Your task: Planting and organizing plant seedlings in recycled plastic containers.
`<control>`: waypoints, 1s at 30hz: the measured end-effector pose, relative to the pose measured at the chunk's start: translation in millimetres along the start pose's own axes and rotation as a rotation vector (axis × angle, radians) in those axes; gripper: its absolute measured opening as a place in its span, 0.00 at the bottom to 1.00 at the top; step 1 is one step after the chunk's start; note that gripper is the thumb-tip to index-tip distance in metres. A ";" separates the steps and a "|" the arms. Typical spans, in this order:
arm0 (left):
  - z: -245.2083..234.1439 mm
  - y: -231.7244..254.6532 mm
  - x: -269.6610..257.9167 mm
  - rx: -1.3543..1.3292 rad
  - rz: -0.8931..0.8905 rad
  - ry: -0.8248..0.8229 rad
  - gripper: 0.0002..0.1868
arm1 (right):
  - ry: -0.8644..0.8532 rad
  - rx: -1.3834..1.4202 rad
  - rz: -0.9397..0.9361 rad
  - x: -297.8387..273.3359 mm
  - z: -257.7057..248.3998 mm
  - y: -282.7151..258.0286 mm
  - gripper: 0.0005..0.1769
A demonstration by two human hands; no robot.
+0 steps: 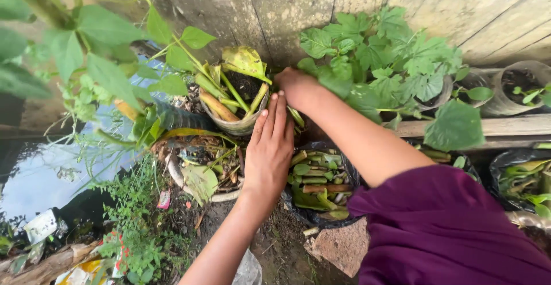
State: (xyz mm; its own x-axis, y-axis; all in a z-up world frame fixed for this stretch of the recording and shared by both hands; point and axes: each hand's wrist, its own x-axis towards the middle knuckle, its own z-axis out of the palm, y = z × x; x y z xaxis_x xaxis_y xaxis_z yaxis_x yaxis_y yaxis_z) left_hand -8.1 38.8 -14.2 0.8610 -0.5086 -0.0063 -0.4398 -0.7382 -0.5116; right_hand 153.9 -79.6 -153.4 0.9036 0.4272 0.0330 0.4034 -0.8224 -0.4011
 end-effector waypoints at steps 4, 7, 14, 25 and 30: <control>-6.5 -3.2 -19.0 -0.317 -0.003 0.075 0.30 | -0.086 0.288 0.078 -62.3 -40.3 -24.1 0.13; -31.9 0.6 -28.8 -0.469 -0.028 0.138 0.30 | -0.119 0.323 0.130 -109.0 -52.7 -39.2 0.12; -57.4 33.9 -45.5 -0.594 -0.164 0.072 0.36 | -0.288 0.342 0.294 -126.7 -17.3 -51.1 0.14; -38.6 26.7 -12.8 -0.491 -0.239 0.103 0.33 | -0.058 0.962 0.501 -90.4 4.0 -23.1 0.20; -33.8 31.4 -19.3 -0.495 -0.242 0.088 0.35 | 0.391 0.689 -0.076 -53.5 36.3 -3.2 0.25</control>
State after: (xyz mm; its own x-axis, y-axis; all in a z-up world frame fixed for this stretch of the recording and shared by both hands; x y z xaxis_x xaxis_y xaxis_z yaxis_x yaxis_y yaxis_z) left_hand -47.2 10.5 -1.1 0.9371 -0.3184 0.1435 -0.3181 -0.9477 -0.0250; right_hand 99.0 -86.2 -187.1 0.9137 0.2052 0.3508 0.4016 -0.3239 -0.8566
